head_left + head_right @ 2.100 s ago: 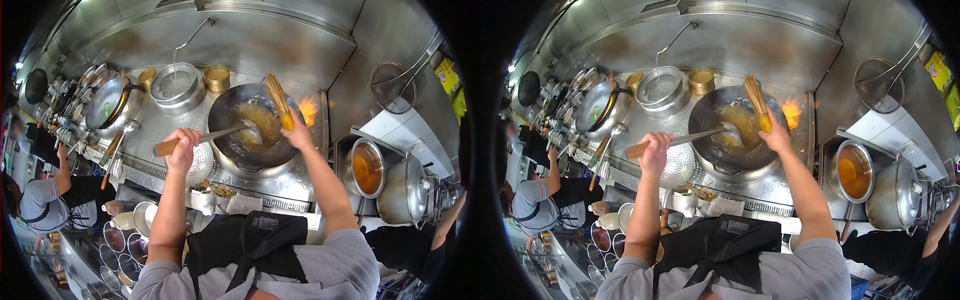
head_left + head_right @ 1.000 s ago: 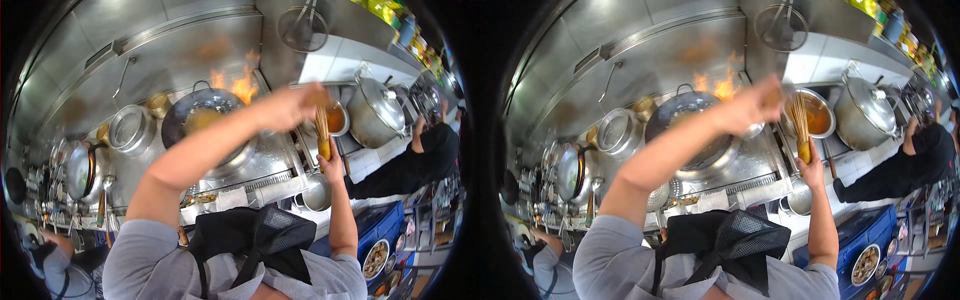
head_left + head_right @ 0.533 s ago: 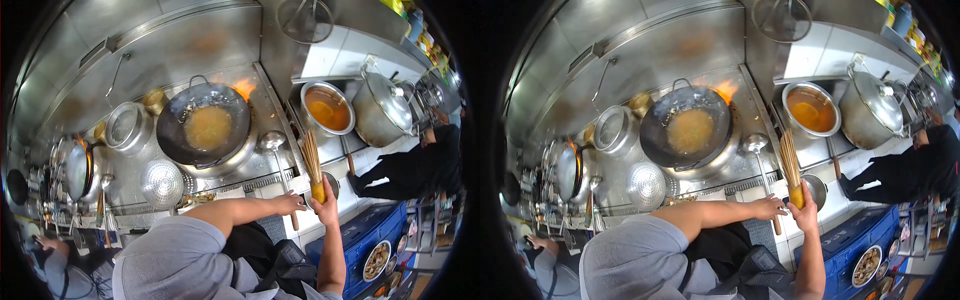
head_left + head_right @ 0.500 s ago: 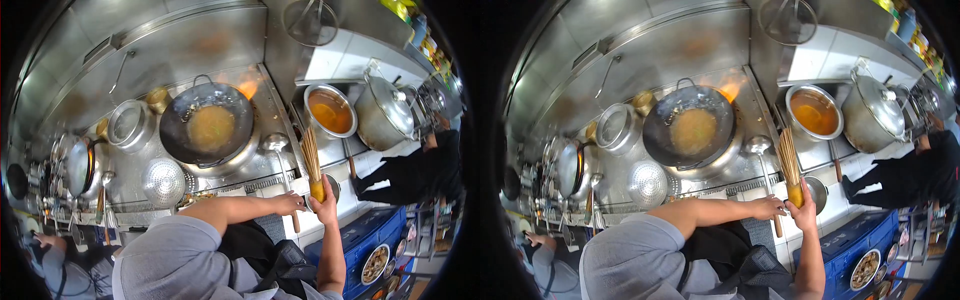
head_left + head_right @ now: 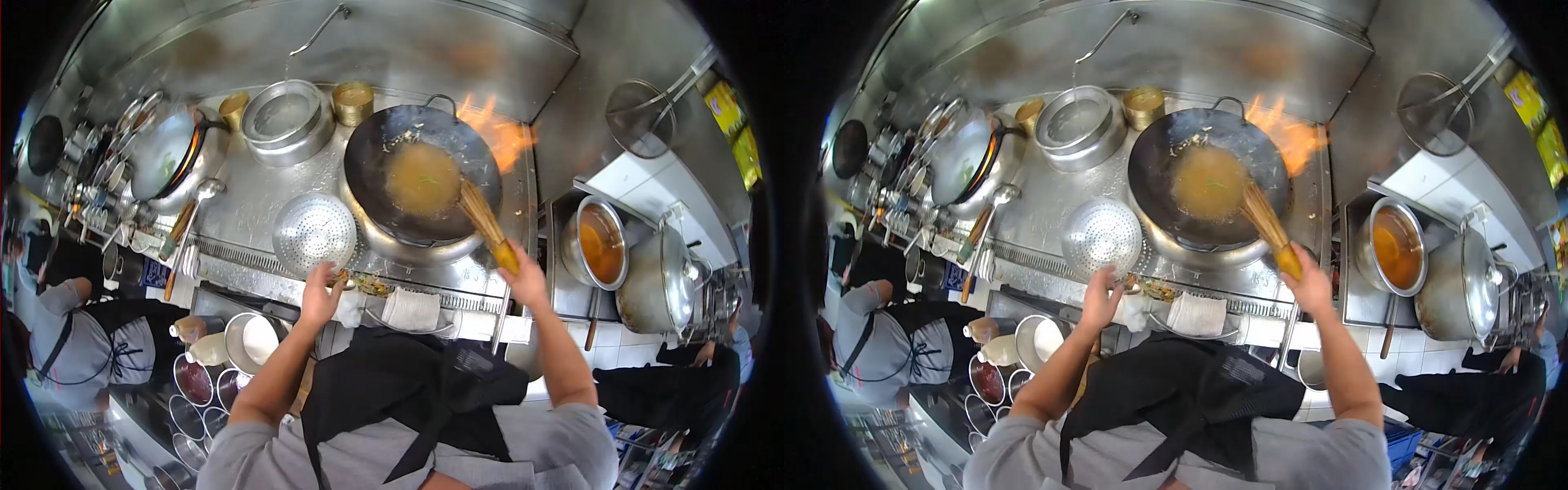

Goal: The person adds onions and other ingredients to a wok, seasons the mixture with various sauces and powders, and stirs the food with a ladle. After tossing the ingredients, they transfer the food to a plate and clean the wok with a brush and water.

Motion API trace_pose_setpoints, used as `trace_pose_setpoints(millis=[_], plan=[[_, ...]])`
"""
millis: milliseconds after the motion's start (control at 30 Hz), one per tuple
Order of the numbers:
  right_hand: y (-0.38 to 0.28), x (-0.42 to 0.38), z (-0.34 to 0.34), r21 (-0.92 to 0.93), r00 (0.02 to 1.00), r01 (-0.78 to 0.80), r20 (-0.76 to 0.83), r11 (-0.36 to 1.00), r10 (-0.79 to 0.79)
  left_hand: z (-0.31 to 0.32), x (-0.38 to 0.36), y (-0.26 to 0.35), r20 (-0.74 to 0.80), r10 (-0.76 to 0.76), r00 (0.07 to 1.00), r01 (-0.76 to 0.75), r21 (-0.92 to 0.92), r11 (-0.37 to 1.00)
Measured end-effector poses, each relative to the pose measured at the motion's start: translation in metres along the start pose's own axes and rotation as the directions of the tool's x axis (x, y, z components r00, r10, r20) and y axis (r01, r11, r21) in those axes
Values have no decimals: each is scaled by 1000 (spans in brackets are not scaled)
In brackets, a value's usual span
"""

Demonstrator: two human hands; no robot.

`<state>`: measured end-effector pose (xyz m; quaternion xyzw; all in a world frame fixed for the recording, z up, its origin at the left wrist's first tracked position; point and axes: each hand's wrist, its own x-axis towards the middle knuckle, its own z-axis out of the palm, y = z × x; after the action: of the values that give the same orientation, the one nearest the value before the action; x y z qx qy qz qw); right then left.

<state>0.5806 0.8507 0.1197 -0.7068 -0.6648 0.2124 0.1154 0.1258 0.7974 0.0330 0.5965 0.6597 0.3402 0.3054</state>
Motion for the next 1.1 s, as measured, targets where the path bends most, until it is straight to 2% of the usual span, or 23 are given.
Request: trace_pose_setpoints(millis=[100, 133, 167, 200, 233, 300, 333, 400, 433, 500, 533, 567, 633, 700, 767, 800, 833, 867, 933, 967, 1033, 1067, 1100], plan=[[-41, 38, -51, -199, 967, 235, 147, 952, -208, 20, -33, -77, -57, -19, 998, 25, 114, 993], [-63, 59, -52, -203, 963, 249, 157, 947, -219, 30, -40, -95, -31, -40, 999, 47, 266, 963], [-93, 81, -48, -257, 931, 279, 310, 925, -194, 36, -42, -99, -44, -48, 998, 58, 261, 964], [-117, 101, -45, -308, 879, 316, 451, 897, -155, 43, -41, -100, 62, -153, 986, 145, 126, 981], [-110, 132, -6, -290, 864, 427, 410, 856, -292, 50, -41, -98, 182, -239, 954, 243, -3, 970], [-134, 193, 51, -129, 876, 407, 334, 904, -347, 54, -37, -82, 237, -277, 931, 275, 42, 961], [-146, 219, 76, -52, 911, 356, 244, 933, -334, 61, -37, -85, 188, -233, 954, 212, 124, 969], [-198, 210, 82, 225, 931, -165, 357, 960, 76, 71, -37, -92, 115, -176, 978, 152, 192, 970], [-199, 200, 75, 221, 927, -172, 365, 960, 83, 73, -38, -101, 118, -171, 978, 154, 140, 978], [-192, 170, 68, 129, 852, -72, 523, 989, -6, 61, -41, -95, 223, -363, 905, 420, -316, 851], [-161, 160, 74, 160, 864, 216, 428, 963, -265, 49, -44, -77, 184, -382, 906, 419, -520, 744], [-119, 152, 73, 161, 793, 488, 329, 858, -512, 33, -49, -54, 150, -409, 900, 389, -699, 600], [-75, 132, 19, 125, 745, 444, 498, 887, -444, 3, -58, -22, 105, -403, 909, 248, -914, 321], [-62, 135, -54, -93, 735, 279, 661, 956, -151, -32, -56, 13, 168, -301, 939, 258, -921, 291], [-84, 138, -104, -328, 785, 96, 606, 940, 131, -34, -29, 27, 133, -267, 955, 232, -893, 386], [-84, 150, -99, -325, 792, 101, 599, 940, 122, -23, -9, 21, 338, -280, 899, 422, -840, 341], [-81, 163, -86, -292, 758, 252, 652, 923, -1, -11, 8, 16, 528, -282, 801, 596, -746, 297], [-81, 172, -75, -252, 709, 394, 696, 884, -118, 13, 26, 24, 552, -319, 770, 633, -719, 286], [-97, 181, -8, -123, 745, 451, 597, 884, -298, 75, 56, 61, 574, -387, 722, 681, -690, 246], [-130, 176, 8, -52, 775, 183, 623, 982, -111, 106, 72, 80, 570, -419, 707, 687, -694, 215], [-168, 165, 33, 62, 845, 23, 532, 998, -52, 174, 98, 82, 109, -542, 833, 490, -599, 633], [-151, 169, 58, 52, 883, 183, 431, 982, -187, 188, 104, 71, -38, -522, 852, 383, -634, 672], [-132, 168, 81, 22, 889, 331, 329, 943, -320, 185, 105, 60, -58, -464, 884, 317, -655, 686]])
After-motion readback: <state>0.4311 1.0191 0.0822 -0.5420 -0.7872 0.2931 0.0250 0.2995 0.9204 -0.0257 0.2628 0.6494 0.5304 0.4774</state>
